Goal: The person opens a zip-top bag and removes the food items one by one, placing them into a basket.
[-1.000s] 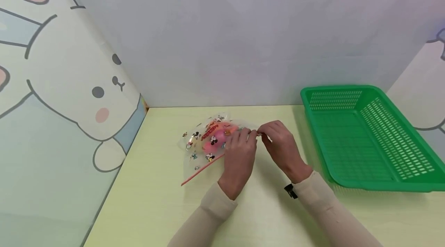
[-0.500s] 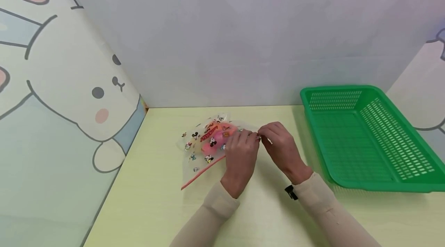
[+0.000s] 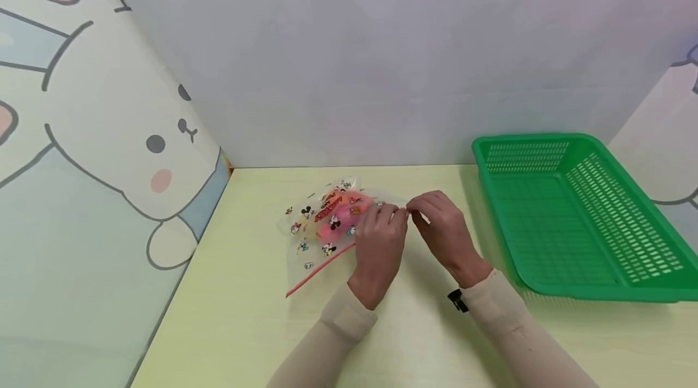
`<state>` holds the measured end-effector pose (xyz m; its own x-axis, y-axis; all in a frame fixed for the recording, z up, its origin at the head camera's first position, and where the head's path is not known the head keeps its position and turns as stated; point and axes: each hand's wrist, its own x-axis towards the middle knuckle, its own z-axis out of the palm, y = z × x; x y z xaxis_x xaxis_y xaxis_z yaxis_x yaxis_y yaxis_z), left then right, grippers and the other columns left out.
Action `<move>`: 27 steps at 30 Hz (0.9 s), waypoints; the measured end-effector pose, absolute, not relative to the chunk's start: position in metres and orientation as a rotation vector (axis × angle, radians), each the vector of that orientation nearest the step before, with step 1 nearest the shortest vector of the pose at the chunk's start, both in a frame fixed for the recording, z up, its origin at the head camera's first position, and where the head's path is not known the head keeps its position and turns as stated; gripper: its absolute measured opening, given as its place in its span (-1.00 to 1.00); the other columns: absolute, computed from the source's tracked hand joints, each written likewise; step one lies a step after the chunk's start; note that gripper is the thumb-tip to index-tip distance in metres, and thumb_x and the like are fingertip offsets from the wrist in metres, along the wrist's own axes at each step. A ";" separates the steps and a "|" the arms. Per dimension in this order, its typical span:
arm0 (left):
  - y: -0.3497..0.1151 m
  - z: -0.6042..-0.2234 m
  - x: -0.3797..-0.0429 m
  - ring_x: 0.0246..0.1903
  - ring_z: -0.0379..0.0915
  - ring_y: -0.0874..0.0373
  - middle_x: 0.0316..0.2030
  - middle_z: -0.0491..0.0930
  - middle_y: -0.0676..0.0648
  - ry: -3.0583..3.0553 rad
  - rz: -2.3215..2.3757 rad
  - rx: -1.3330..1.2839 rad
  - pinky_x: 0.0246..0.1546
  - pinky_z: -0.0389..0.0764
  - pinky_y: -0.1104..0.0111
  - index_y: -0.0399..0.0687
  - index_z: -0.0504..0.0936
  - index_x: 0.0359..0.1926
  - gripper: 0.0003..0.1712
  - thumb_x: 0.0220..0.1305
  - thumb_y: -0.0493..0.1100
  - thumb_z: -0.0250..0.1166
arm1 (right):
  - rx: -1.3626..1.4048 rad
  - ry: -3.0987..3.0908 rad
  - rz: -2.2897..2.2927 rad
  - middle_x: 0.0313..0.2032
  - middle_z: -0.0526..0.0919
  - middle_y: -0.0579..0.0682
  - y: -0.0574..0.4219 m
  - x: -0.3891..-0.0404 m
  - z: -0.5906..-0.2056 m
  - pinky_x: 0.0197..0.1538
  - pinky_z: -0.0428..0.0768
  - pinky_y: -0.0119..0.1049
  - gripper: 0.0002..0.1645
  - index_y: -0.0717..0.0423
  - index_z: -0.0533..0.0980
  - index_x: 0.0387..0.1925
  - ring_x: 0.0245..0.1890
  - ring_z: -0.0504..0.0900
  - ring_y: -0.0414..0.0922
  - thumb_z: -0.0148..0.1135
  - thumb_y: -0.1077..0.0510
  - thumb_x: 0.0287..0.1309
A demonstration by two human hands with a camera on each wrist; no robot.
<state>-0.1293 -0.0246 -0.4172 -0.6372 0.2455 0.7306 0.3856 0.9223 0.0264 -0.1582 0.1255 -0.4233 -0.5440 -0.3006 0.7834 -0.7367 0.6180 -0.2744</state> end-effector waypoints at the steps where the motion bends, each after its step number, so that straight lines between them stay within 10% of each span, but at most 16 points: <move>1: -0.025 -0.417 -0.130 -0.25 0.69 0.13 -0.28 0.79 0.03 -2.292 -0.230 -0.445 -0.09 0.76 0.27 -0.01 0.87 -0.21 -0.88 0.28 -0.10 0.57 | 0.808 -2.128 0.782 -0.32 0.73 0.04 0.126 -0.158 -0.423 -0.16 0.73 -0.11 -0.65 0.18 0.69 -0.33 -0.23 0.67 0.00 0.53 0.61 -0.07; 27: -0.034 -0.418 -0.127 -0.25 0.75 0.14 -0.20 0.80 0.03 -2.345 -0.199 -0.430 -0.33 0.77 0.34 0.00 0.86 -0.19 -0.82 0.21 -0.10 0.62 | 0.836 -2.111 0.711 -0.26 0.75 0.11 0.130 -0.165 -0.428 -0.09 0.78 -0.04 -0.72 0.21 0.73 -0.35 -0.21 0.75 0.05 0.58 0.54 -0.07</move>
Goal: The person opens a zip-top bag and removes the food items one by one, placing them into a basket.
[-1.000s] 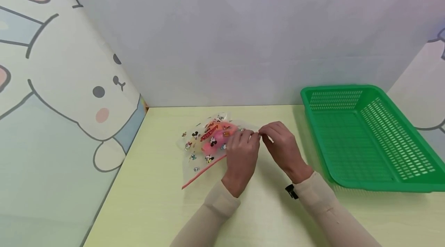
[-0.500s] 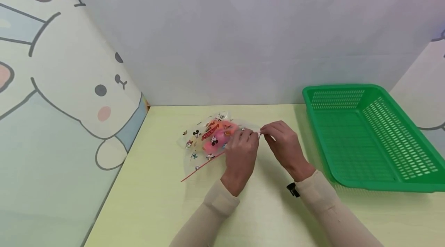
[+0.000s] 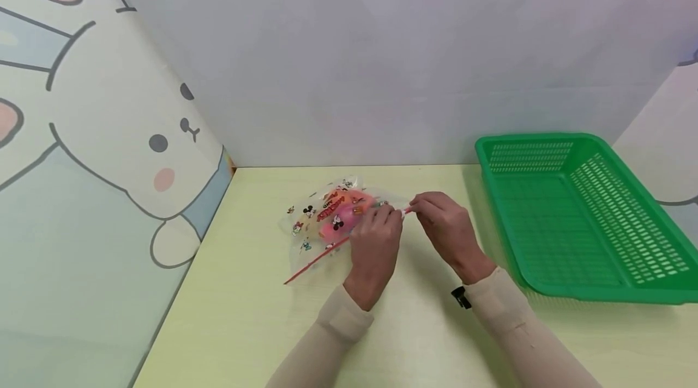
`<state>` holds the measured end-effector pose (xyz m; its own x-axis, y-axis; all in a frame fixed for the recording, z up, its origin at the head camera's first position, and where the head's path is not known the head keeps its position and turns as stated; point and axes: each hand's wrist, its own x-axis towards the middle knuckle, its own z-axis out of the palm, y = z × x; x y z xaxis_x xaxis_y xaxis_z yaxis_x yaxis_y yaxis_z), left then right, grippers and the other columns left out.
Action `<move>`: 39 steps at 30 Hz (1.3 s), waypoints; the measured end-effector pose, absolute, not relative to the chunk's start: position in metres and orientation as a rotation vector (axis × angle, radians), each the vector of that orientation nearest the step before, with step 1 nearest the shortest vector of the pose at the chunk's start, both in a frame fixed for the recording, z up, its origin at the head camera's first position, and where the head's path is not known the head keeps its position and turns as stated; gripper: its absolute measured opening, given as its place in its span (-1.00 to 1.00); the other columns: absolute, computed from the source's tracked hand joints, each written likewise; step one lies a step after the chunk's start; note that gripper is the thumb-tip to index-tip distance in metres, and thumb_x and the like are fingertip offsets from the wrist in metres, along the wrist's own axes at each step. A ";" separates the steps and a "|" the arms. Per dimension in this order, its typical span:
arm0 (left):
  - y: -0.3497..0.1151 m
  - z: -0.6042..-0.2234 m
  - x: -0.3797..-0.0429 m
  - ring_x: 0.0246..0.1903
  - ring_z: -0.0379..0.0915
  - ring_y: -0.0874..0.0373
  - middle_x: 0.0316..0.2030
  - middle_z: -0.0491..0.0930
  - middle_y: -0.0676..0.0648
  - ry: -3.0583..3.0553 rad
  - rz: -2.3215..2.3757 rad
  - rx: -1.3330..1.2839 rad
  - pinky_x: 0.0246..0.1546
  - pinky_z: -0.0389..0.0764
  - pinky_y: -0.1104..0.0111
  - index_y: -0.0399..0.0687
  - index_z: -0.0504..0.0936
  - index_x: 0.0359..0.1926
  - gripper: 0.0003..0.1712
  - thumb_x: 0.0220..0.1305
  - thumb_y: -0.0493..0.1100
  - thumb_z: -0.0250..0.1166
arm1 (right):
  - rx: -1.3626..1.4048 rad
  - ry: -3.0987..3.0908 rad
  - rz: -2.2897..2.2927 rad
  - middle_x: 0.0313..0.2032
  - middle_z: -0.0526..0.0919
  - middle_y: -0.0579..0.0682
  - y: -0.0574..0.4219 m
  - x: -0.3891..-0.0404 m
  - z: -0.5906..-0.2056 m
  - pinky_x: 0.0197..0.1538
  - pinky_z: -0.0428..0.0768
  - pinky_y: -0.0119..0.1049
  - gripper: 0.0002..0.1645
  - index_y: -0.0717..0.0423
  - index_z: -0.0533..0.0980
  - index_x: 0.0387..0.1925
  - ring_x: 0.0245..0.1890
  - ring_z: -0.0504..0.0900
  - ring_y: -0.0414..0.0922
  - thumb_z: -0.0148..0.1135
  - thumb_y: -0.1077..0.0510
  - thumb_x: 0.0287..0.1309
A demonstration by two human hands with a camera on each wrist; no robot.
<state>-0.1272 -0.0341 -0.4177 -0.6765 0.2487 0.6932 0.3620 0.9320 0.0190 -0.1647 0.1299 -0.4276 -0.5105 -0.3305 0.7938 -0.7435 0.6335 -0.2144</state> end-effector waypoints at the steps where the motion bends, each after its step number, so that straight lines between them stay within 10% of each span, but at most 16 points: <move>1: -0.035 -0.418 -0.127 -0.24 0.75 0.14 -0.19 0.81 0.02 -2.345 -0.199 -0.433 -0.33 0.77 0.34 0.00 0.86 -0.18 -0.81 0.20 -0.10 0.63 | 0.834 -2.112 0.702 -0.26 0.75 0.11 0.130 -0.165 -0.428 -0.09 0.78 -0.04 -0.72 0.22 0.73 -0.35 -0.21 0.75 0.05 0.58 0.54 -0.07; 39: -0.059 -0.432 -0.112 -0.22 0.77 0.12 -0.15 0.82 0.00 -2.486 -0.293 -0.380 -0.15 0.78 0.27 -0.02 0.86 -0.08 -0.73 0.23 -0.07 0.60 | 0.908 -2.095 0.593 -0.29 0.77 0.16 0.142 -0.174 -0.439 -0.14 0.77 0.02 -0.69 0.32 0.72 -0.36 -0.25 0.78 0.09 0.67 0.50 -0.22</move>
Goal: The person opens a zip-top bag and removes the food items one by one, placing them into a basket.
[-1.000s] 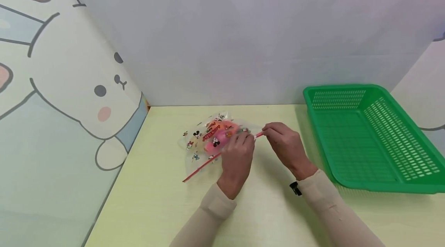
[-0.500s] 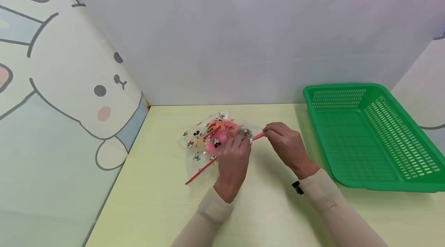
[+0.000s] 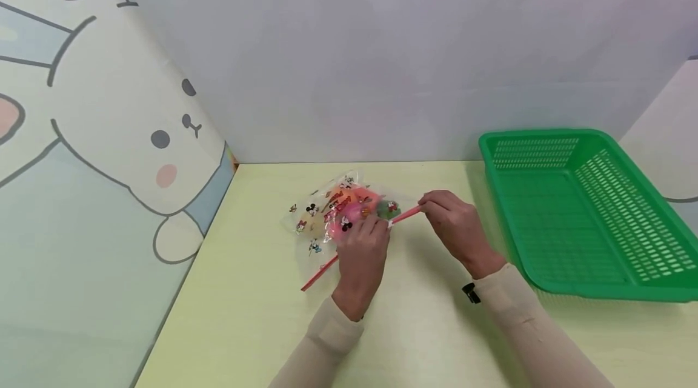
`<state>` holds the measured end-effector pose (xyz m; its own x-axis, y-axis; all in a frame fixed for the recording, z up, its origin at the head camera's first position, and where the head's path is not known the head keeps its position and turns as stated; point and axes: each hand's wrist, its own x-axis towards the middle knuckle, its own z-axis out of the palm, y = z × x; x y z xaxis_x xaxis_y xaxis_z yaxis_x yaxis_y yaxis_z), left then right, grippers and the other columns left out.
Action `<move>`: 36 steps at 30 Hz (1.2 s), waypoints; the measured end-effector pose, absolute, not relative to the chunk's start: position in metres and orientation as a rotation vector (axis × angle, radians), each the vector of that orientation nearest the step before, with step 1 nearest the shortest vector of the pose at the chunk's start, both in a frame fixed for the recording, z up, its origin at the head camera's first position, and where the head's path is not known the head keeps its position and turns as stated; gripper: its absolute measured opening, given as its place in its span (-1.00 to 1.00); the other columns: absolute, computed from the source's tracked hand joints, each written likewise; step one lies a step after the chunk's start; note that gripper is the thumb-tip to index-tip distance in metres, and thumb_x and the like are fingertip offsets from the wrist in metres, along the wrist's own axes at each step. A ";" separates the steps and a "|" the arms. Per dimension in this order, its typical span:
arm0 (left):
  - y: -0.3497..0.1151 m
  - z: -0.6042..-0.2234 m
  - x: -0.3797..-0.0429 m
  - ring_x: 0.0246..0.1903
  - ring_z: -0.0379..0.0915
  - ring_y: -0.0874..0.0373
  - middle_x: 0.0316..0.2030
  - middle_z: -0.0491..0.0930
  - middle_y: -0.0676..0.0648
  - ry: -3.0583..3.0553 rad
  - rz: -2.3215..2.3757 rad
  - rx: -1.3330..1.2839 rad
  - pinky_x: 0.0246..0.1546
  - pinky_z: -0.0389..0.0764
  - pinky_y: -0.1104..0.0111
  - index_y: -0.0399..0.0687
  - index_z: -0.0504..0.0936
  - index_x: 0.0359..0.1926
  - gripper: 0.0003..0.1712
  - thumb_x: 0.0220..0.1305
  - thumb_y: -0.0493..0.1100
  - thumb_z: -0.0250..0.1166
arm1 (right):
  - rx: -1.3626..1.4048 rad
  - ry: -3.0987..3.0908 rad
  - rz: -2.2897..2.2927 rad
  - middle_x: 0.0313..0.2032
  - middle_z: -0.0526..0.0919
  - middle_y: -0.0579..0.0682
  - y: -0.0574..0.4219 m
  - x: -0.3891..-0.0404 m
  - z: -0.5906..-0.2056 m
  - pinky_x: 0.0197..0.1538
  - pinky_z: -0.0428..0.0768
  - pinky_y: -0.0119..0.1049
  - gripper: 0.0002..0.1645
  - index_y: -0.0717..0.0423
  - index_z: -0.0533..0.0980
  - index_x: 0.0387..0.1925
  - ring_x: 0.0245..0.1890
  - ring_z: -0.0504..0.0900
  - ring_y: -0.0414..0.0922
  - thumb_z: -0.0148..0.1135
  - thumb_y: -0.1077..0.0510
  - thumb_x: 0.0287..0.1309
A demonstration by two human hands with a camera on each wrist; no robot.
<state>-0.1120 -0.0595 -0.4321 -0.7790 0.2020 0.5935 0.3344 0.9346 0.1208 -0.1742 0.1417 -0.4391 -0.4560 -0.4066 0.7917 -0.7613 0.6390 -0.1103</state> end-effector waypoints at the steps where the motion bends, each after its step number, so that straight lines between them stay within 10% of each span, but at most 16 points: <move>1: -0.060 -0.432 -0.112 -0.22 0.78 0.12 -0.16 0.82 0.00 -2.487 -0.304 -0.378 -0.15 0.78 0.27 -0.02 0.86 -0.08 -0.74 0.24 -0.08 0.60 | 0.907 -2.095 0.596 -0.29 0.77 0.16 0.142 -0.174 -0.439 -0.15 0.77 0.03 -0.68 0.32 0.72 -0.36 -0.25 0.78 0.09 0.67 0.50 -0.23; 36: -0.067 -0.417 -0.099 -0.41 0.68 0.16 -0.18 0.79 0.01 -2.578 -0.240 -0.325 -0.38 0.75 0.37 -0.05 0.85 -0.10 -0.71 0.19 -0.07 0.63 | 0.777 -2.162 0.648 -0.28 0.77 0.21 0.156 -0.181 -0.439 -0.12 0.77 0.05 -0.64 0.35 0.72 -0.31 -0.23 0.77 0.13 0.62 0.60 -0.22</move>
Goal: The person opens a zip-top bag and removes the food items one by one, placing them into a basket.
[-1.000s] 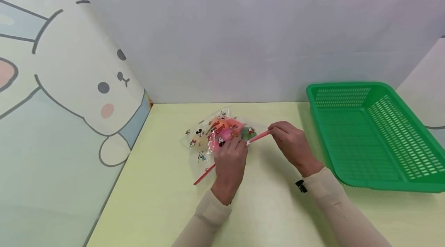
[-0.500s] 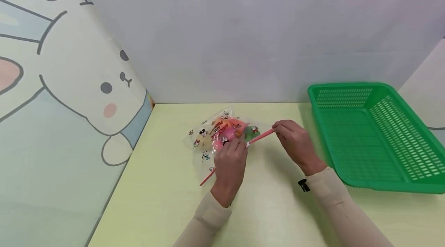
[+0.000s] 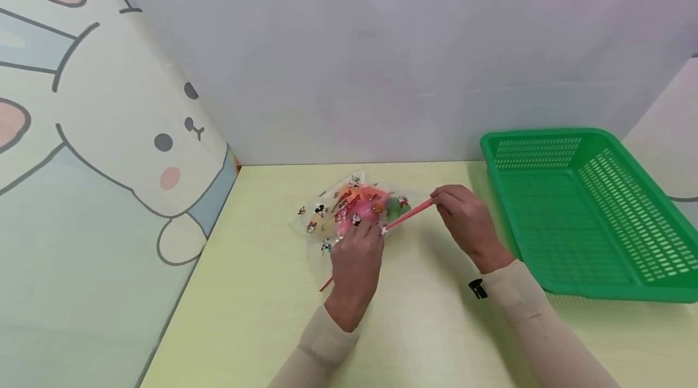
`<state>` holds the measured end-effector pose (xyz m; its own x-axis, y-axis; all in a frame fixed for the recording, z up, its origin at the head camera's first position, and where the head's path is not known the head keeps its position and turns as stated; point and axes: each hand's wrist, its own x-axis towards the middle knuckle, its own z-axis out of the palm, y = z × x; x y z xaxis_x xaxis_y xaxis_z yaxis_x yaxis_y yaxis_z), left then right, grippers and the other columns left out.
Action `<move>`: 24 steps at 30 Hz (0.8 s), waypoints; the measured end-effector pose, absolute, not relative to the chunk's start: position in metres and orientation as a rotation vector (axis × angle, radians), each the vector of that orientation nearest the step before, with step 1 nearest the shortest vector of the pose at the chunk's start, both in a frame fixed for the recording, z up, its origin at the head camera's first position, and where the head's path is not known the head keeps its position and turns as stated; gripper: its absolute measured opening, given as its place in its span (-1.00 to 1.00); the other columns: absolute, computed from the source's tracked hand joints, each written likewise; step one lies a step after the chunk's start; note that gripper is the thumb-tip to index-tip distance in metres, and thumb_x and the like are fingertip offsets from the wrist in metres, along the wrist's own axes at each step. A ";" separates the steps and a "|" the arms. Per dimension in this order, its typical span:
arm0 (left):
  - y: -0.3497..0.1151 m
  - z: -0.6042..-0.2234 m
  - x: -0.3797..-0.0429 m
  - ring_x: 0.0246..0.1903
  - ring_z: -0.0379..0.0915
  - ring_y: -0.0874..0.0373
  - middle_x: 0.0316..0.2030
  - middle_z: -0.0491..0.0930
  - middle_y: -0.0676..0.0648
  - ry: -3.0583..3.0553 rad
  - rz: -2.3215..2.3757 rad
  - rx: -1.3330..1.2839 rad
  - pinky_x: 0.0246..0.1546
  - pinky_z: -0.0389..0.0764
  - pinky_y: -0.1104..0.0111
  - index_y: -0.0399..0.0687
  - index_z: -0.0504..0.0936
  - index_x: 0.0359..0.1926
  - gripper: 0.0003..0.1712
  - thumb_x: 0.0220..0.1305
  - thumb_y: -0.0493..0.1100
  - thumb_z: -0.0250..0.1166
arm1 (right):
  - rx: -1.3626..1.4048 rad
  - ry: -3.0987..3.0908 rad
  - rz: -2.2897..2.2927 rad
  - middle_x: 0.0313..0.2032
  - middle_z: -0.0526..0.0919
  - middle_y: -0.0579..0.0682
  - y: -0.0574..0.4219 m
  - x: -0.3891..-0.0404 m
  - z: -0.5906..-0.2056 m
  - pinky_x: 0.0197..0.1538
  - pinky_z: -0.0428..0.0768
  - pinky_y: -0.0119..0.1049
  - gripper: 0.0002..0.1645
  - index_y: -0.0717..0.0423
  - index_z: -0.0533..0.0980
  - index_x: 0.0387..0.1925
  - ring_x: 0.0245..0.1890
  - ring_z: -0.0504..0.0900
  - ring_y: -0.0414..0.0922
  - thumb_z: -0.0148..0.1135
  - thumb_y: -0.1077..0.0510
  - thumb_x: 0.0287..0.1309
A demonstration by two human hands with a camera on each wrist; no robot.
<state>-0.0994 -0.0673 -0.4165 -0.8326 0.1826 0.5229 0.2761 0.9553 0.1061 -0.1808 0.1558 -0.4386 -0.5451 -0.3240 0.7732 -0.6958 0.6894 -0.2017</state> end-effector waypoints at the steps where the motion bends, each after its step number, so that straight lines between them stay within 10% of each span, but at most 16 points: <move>1: -0.068 -0.416 -0.099 -0.40 0.68 0.16 -0.18 0.80 0.00 -2.577 -0.248 -0.324 -0.37 0.75 0.36 -0.05 0.85 -0.10 -0.71 0.19 -0.08 0.63 | 0.774 -2.163 0.649 -0.28 0.77 0.21 0.156 -0.181 -0.439 -0.12 0.77 0.06 -0.64 0.35 0.72 -0.31 -0.23 0.77 0.13 0.61 0.61 -0.22; 24: -0.078 -0.417 -0.095 -0.31 0.74 0.13 -0.24 0.80 0.02 -2.542 -0.195 -0.341 -0.41 0.77 0.30 -0.01 0.87 -0.13 -0.76 0.18 -0.11 0.64 | 0.507 -2.216 0.758 -0.32 0.78 0.22 0.162 -0.184 -0.437 -0.14 0.76 0.11 -0.78 0.33 0.69 -0.32 -0.26 0.75 0.17 0.46 0.60 0.04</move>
